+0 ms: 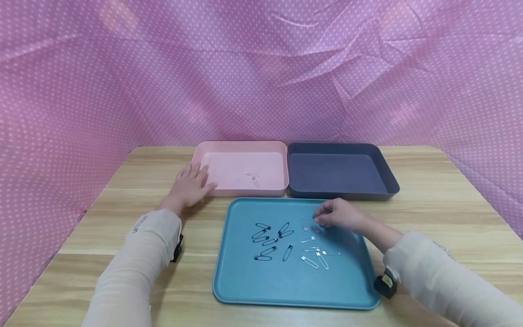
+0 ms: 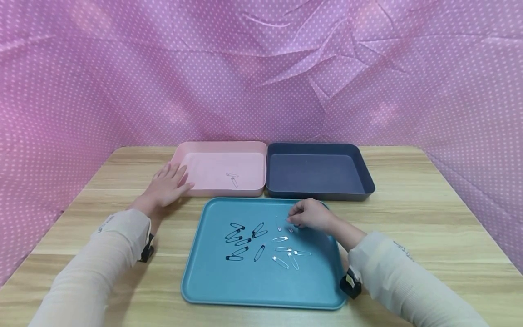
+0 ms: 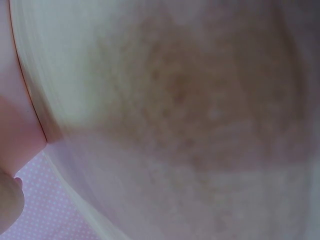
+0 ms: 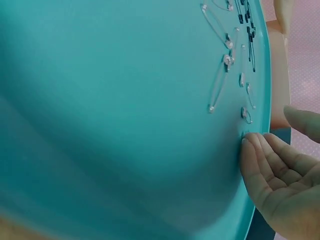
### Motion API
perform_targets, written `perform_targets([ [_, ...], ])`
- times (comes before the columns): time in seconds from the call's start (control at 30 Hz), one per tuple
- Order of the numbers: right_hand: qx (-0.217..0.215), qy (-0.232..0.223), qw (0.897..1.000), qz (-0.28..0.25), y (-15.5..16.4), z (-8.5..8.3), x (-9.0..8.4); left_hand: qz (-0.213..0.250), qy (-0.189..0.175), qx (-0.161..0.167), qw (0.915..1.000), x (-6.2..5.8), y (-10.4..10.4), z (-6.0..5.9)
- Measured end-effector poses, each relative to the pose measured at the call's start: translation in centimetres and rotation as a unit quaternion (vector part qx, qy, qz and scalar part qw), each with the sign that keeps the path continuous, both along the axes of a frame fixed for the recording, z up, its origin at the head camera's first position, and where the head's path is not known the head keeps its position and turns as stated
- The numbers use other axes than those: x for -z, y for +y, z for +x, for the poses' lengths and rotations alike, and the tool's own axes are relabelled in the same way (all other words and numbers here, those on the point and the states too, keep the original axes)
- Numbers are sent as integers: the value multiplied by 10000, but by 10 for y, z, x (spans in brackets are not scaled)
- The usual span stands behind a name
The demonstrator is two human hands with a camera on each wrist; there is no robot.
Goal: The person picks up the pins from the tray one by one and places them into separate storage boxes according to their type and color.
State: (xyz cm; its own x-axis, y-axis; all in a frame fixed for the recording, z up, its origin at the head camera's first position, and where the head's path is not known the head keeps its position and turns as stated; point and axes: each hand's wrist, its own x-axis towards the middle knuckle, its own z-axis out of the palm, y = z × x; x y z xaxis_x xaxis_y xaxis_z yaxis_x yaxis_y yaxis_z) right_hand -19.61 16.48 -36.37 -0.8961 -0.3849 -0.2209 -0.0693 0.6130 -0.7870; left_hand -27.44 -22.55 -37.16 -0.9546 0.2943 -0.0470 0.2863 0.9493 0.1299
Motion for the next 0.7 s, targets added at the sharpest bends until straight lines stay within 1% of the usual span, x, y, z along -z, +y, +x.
perform_targets([
  [0.1,101,-128,9998,81,-1,1,2,-1,-35,-26,10000,1,0,0],
  [0.2,106,-118,9997,167,-4,3,3,-1,-74,-52,10000,0,0,0],
  [0.33,76,91,9986,522,-8,6,5,23,-101,-64,9999,0,1,0],
  [0.47,57,325,9953,908,-12,6,6,47,-107,-60,9999,1,1,-1],
  [0.6,-49,547,9917,1163,-15,5,6,87,-74,-101,9999,2,0,0],
  [0.7,-49,602,9900,1279,-16,5,7,127,-65,-118,9998,2,0,0],
])
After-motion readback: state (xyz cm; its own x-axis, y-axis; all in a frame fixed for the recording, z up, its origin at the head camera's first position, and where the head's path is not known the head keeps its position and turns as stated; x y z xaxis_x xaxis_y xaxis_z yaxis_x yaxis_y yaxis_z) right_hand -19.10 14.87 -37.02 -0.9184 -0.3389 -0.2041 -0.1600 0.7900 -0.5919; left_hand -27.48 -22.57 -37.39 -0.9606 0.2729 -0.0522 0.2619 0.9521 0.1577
